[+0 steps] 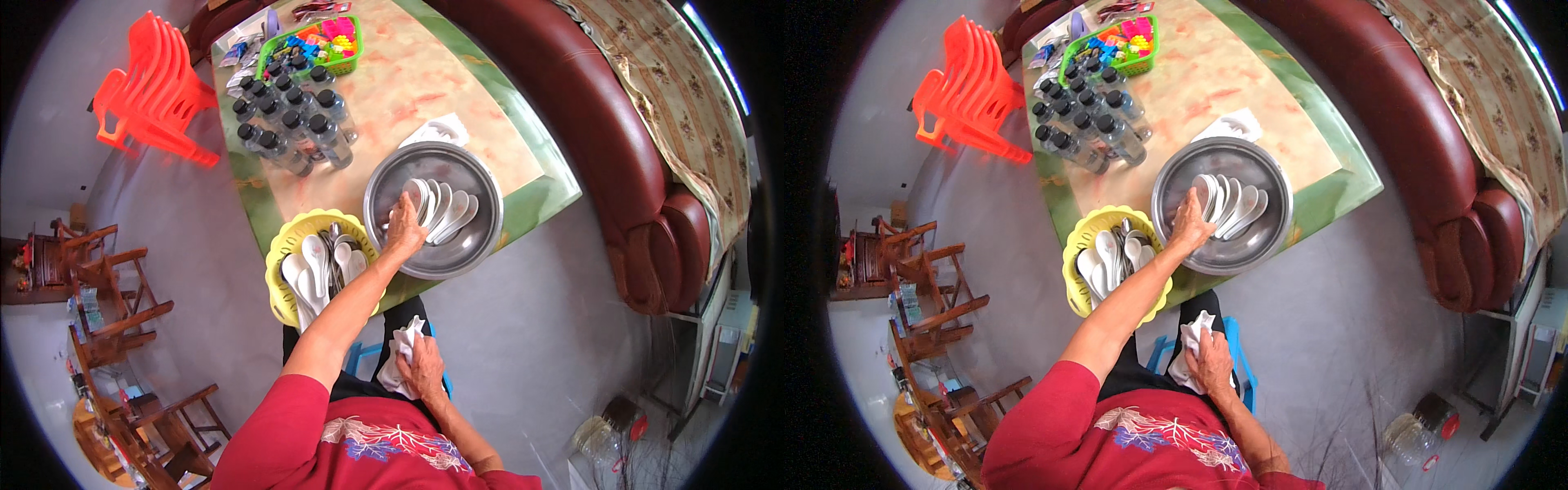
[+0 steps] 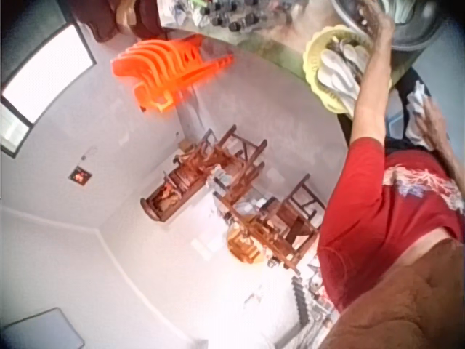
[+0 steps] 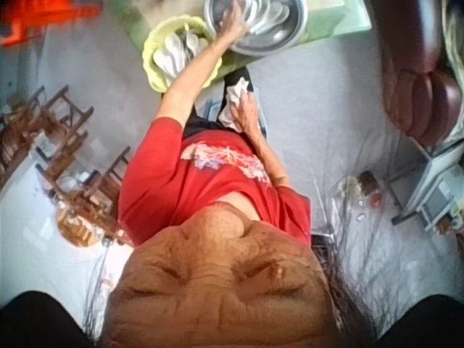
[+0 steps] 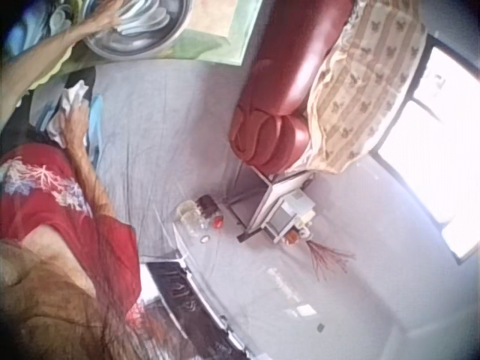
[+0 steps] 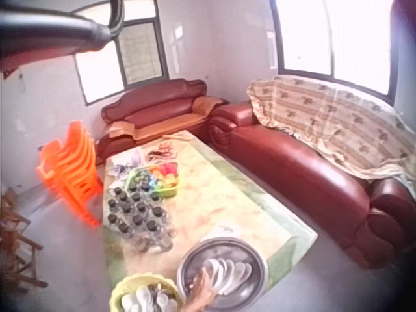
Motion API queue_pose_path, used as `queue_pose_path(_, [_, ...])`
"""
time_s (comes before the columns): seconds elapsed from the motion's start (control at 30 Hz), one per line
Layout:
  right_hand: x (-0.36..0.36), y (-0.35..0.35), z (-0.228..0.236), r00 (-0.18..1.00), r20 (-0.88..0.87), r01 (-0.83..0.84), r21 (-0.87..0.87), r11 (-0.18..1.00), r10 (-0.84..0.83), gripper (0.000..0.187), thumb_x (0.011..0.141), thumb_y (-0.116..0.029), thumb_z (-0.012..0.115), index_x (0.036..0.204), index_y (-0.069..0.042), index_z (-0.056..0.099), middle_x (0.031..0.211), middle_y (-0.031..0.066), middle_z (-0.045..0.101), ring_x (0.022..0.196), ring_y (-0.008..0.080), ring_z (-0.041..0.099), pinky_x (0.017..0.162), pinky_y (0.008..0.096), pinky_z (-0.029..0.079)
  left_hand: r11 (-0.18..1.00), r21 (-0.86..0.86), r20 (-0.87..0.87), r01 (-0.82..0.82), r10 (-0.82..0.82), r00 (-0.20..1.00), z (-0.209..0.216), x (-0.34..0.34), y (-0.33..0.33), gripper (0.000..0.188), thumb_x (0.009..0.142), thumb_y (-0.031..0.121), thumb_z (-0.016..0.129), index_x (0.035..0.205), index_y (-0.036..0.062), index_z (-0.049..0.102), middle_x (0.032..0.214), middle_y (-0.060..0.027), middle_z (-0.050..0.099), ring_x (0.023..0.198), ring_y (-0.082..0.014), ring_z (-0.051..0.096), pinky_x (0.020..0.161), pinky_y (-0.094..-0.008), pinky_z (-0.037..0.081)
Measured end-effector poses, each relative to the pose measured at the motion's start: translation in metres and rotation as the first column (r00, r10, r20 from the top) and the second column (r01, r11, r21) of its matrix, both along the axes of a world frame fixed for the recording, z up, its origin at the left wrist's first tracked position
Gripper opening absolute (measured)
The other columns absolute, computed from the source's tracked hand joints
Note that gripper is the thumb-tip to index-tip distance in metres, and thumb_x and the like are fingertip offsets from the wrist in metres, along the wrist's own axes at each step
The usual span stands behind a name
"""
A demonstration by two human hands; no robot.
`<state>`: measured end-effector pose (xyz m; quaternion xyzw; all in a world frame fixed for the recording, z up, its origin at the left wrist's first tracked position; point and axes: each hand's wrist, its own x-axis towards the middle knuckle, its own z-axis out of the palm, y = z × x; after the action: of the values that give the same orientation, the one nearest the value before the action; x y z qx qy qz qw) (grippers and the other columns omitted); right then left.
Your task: The person wipes a metal bowl and a yellow plastic basket with a white cloth. They then transfer spoons and forks from the basket into the bowl. Finally, the person wipes several small plastic bottles and the table surface with the cloth.
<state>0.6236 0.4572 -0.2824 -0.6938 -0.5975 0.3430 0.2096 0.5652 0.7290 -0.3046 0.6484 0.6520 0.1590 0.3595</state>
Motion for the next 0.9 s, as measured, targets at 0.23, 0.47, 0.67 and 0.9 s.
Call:
queue_pose_path(0.23, [-0.001, -0.005, 0.001, 1.000, -0.004, 0.004, 0.006, 1.000, -0.004, 0.052, 0.075, -0.022, 0.068, 0.120, -0.006, 0.049, 0.099, 0.0173, 0.051, 0.089, 0.0359, 0.055, 0.069, 0.0445, 0.048, 0.889, 0.457, -0.014, -0.009, 0.018, 1.000, 0.028, -0.010, -0.048, 0.081, 0.067, 0.015, 0.075, 0.134, -0.0005, 0.033, 0.131, -0.0230, 0.037, 0.121, -0.0410, 0.036, 0.103, -0.0464, 0.030])
queue_pose_path(0.47, [-0.004, -0.009, 0.003, 1.000, -0.012, 0.008, 0.041, 0.999, -0.007, 0.049, 0.075, -0.020, 0.068, 0.118, -0.007, 0.050, 0.096, 0.0170, 0.050, 0.087, 0.0359, 0.054, 0.068, 0.0449, 0.047, 0.804, 0.532, -0.086, -0.266, 0.363, 0.928, 0.033, -0.119, -0.113, 0.056, 0.065, 0.012, 0.072, 0.115, 0.0039, 0.046, 0.116, -0.0168, 0.047, 0.111, -0.0357, 0.044, 0.094, -0.0472, 0.034])
queue_pose_path(0.67, [-0.007, -0.015, -0.002, 0.999, 0.033, -0.012, 0.110, 0.994, 0.009, 0.051, 0.074, -0.021, 0.069, 0.118, -0.003, 0.050, 0.096, 0.0167, 0.051, 0.086, 0.0349, 0.054, 0.067, 0.0442, 0.046, 0.964, 0.108, -0.300, -0.243, 0.265, 0.916, 0.034, -0.179, -0.122, 0.038, 0.074, 0.033, 0.063, 0.089, -0.0011, 0.056, 0.080, -0.0234, 0.064, 0.079, -0.0413, 0.062, 0.072, -0.0491, 0.047])
queue_pose_path(0.9, [-0.011, -0.020, -0.004, 0.999, 0.052, 0.002, 0.170, 0.985, -0.011, 0.052, 0.073, -0.023, 0.069, 0.118, -0.003, 0.050, 0.094, 0.0168, 0.052, 0.084, 0.0348, 0.054, 0.067, 0.0434, 0.046, 0.941, -0.179, -0.456, -0.285, 0.177, 0.872, 0.045, -0.179, -0.092, 0.049, 0.066, 0.037, 0.063, 0.095, -0.0017, 0.064, 0.099, -0.0239, 0.065, 0.094, -0.0383, 0.063, 0.082, -0.0444, 0.049])
